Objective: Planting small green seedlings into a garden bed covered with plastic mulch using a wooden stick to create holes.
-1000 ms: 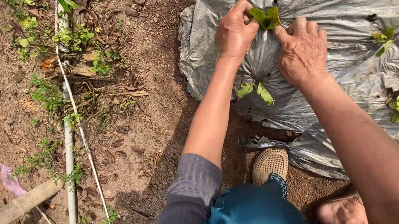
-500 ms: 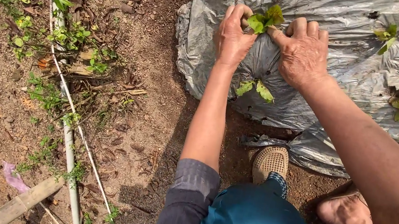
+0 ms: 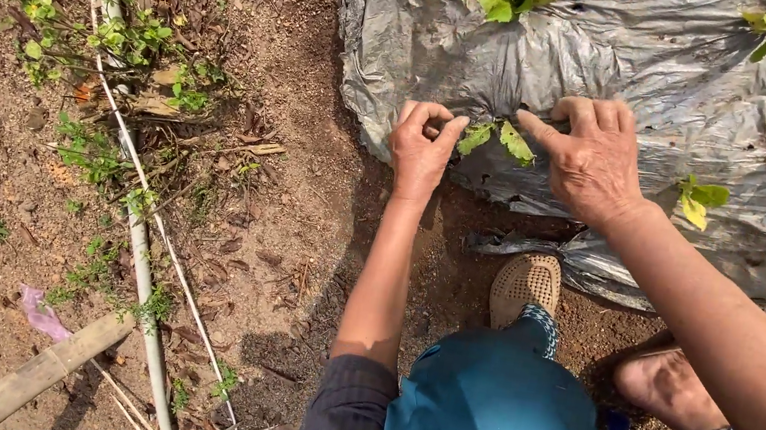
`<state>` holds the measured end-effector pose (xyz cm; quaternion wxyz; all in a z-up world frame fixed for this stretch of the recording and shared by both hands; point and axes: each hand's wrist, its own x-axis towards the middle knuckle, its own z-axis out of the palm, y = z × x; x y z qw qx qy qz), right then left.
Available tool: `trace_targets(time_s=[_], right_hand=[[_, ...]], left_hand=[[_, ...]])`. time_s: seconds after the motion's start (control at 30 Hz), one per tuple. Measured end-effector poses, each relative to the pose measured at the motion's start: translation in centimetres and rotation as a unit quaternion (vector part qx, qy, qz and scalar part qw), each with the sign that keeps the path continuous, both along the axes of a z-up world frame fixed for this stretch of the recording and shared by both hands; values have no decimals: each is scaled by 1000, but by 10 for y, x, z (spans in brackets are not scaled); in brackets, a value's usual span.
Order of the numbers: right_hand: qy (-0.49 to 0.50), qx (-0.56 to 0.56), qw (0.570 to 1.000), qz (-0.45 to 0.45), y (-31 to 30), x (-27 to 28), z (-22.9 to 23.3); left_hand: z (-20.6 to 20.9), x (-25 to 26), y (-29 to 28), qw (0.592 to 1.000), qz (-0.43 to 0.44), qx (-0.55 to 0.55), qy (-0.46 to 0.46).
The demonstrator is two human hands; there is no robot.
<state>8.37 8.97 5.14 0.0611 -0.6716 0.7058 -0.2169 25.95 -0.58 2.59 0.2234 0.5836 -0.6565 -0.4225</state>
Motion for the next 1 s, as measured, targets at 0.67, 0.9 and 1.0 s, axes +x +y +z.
trace_targets(time_s=[0.67, 0.9, 1.0], right_hand=[[43, 74, 996, 12, -1, 5, 1], [47, 70, 996, 10, -2, 6, 7], [53, 66, 996, 14, -2, 8, 9]], left_hand=[[6, -10, -1, 997, -49, 34, -46], [20, -13, 2, 996, -76, 28, -37], [10, -14, 3, 996, -68, 10, -62]])
